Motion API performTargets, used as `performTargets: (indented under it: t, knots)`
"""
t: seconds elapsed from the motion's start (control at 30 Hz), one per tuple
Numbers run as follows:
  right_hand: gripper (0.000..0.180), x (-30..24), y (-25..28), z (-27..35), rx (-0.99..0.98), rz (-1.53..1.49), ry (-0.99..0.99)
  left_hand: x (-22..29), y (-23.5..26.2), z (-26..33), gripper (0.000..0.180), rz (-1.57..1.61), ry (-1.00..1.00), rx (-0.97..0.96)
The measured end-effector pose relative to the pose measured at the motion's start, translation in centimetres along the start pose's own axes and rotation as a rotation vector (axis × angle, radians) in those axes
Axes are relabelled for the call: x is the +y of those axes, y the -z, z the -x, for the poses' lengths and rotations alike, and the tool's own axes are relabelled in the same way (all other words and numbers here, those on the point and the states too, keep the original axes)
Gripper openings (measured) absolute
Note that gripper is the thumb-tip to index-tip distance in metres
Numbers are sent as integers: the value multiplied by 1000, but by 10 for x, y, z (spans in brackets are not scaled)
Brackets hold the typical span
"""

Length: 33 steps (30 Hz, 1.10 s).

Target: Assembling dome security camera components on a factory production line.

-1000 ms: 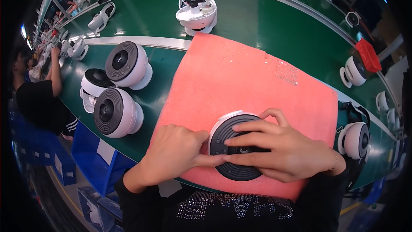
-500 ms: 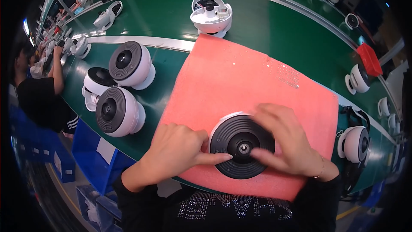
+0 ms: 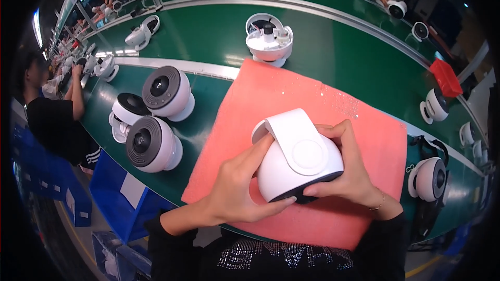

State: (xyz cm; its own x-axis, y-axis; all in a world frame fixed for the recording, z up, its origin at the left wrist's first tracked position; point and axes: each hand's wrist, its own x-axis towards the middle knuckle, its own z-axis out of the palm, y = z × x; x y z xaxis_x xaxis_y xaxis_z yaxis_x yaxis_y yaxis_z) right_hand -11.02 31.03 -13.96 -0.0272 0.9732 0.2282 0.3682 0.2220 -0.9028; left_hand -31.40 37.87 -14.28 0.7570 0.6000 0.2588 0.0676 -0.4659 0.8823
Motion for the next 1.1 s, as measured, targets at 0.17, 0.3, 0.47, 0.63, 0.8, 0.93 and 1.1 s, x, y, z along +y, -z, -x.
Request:
performTargets:
  t: [0.17,0.3,0.47,0.63,0.8,0.93,1.1]
  knots:
    - [71,-13,13,-29,34,243,185,5,13,-17,87,-75,-81,75]
    - [78,-14,23,-49,37,-235,54,-14,24,-49,84,345,-39,146]
    - [97,-28,-2,-58,101,-237,192,-66,20,-71,64,1126,-110,436]
    - [97,-18,-4,-69,238,-267,281,-70,9,-104,64,1199,-321,243]
    - [92,1,12,-78,387,-154,270,-61,-14,-135,65,1130,-246,393]
    - [93,7,22,-81,478,-172,278,-58,-23,-157,69,1124,-257,417]
    - [64,41,60,-94,559,-827,-68,-37,-23,-188,61,1063,76,3]
